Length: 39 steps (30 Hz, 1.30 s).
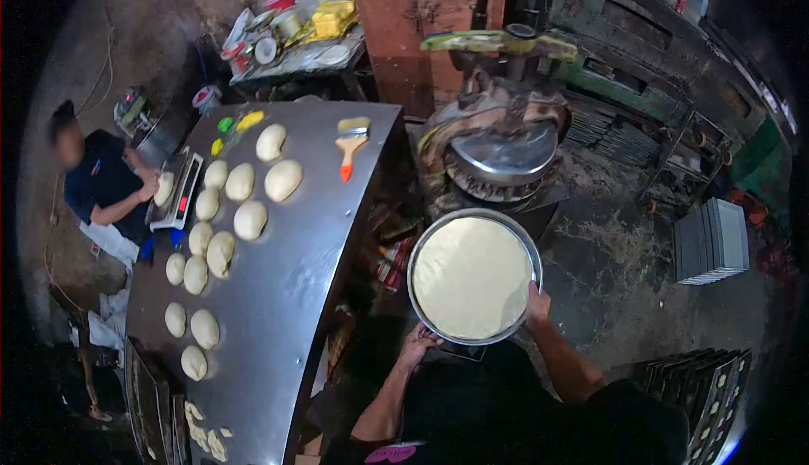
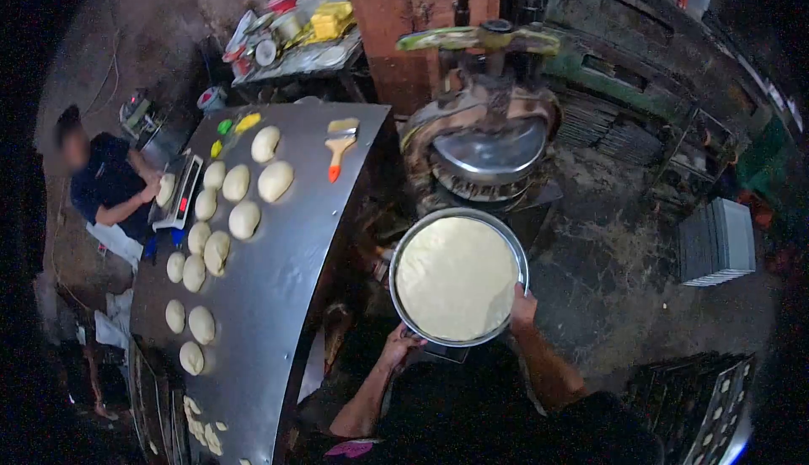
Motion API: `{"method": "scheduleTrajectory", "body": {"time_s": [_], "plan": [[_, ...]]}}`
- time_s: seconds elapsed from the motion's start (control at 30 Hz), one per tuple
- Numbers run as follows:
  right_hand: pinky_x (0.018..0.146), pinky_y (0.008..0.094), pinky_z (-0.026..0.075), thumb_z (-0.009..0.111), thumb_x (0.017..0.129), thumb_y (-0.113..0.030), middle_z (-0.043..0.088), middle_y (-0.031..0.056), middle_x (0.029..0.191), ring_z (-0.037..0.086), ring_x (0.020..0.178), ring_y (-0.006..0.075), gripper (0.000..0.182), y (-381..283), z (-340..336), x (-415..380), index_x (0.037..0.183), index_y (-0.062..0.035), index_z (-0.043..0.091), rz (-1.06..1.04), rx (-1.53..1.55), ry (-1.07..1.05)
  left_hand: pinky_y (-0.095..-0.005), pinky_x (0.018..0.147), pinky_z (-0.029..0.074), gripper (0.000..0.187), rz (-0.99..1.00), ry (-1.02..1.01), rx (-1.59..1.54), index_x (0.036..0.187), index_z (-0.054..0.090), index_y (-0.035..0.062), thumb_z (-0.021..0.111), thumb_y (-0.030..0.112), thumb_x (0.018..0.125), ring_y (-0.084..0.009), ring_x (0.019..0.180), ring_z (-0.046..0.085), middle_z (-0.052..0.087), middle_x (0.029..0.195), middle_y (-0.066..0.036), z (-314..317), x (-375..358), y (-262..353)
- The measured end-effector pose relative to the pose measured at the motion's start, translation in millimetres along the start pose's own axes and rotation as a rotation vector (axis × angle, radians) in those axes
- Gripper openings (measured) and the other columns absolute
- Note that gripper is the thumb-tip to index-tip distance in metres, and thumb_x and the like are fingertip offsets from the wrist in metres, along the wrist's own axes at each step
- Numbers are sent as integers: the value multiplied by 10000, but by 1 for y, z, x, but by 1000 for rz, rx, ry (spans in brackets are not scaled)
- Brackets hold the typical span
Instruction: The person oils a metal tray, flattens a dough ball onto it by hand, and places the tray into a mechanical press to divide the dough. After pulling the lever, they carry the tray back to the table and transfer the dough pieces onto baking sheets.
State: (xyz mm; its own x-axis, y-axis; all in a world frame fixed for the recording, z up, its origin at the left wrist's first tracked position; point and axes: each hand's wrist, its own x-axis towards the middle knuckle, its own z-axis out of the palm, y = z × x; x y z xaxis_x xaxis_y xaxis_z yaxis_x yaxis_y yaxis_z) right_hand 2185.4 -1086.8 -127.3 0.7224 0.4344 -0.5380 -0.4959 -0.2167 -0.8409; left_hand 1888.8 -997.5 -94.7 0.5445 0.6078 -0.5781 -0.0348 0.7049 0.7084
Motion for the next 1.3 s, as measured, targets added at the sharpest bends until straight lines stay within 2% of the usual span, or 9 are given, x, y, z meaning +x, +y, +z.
{"method": "scheduleTrajectory", "body": {"time_s": [0.37, 0.67, 0.73, 0.77, 0.83, 0.9, 0.97, 1.13, 1.3], "plan": [[902, 351, 457, 539, 949, -207, 590, 158, 1187, 590, 1027, 212, 432, -125, 8, 168, 1275, 74, 497, -139, 454, -258, -408, 700, 578, 240, -134, -4, 183, 1155, 461, 4, 396, 65, 932, -320, 813, 674, 625, 1032, -211, 126, 169, 37], [1119, 535, 264, 672, 734, -44, 355, 170, 1483, 340, 1369, 362, 633, -542, 179, -22, 1336, -135, 498, -1974, -1342, 186, -386, 626, 552, 200, -99, -246, 776, 1058, 556, 21, 497, 169, 938, -273, 714, 666, 632, 979, -164, 130, 286, 126], [1133, 558, 219, 664, 716, -51, 313, 118, 1512, 291, 1402, 326, 710, -639, 217, -26, 1378, -186, 445, -2196, -1658, 611, -406, 667, 527, 214, 606, -706, 1408, 923, 602, 1, 508, 193, 931, -299, 717, 649, 644, 849, -179, 124, 241, 230], [1139, 556, 200, 668, 696, -60, 294, 109, 1522, 258, 1421, 293, 740, -685, 236, -28, 1387, -188, 437, -2299, -1648, 728, -431, 731, 511, 228, 393, -491, 1115, 870, 609, -8, 541, 204, 919, -333, 770, 643, 643, 819, -190, 149, 205, 288], [1065, 516, 360, 657, 744, -119, 483, 147, 1385, 440, 1314, 281, 537, -754, 270, -49, 1270, -128, 546, -2385, -1857, 1298, -377, 827, 500, 227, 1226, -374, 721, 1013, 610, 5, 537, 211, 952, -269, 924, 650, 662, 992, -167, 176, 171, 361], [1013, 476, 289, 591, 806, -249, 660, -8, 826, 556, 945, 212, 147, -778, 294, -65, 737, -171, 695, -2196, -2109, 1382, -431, 980, 425, 261, 1648, -160, 835, 1122, 597, -4, 540, 133, 907, -375, 1098, 565, 618, 1122, -201, 209, 152, 442], [990, 470, 299, 563, 805, -253, 656, -11, 812, 551, 906, 192, 156, -795, 310, -34, 746, -207, 700, -1774, -2414, 1170, -454, 965, 379, 342, 1819, 291, 1180, 1165, 553, 2, 587, 164, 866, -340, 1116, 511, 598, 1140, -147, 238, 163, 468], [845, 397, 357, 637, 756, -329, 677, 22, 785, 590, 903, 213, 161, -763, 245, -103, 685, -190, 676, -1585, -2498, 1020, -449, 806, 461, 268, 1462, 79, 1217, 1002, 667, -6, 641, 205, 840, -340, 840, 620, 660, 853, -159, 244, 150, 473], [707, 434, 533, 726, 761, -262, 669, 140, 833, 667, 792, 327, 259, -648, 143, -267, 934, -84, 654, -820, -2517, 603, -417, 837, 478, 365, 1944, -245, 629, 1027, 625, 2, 716, 244, 770, -356, 929, 619, 660, 947, -153, 368, 58, 482]]}}
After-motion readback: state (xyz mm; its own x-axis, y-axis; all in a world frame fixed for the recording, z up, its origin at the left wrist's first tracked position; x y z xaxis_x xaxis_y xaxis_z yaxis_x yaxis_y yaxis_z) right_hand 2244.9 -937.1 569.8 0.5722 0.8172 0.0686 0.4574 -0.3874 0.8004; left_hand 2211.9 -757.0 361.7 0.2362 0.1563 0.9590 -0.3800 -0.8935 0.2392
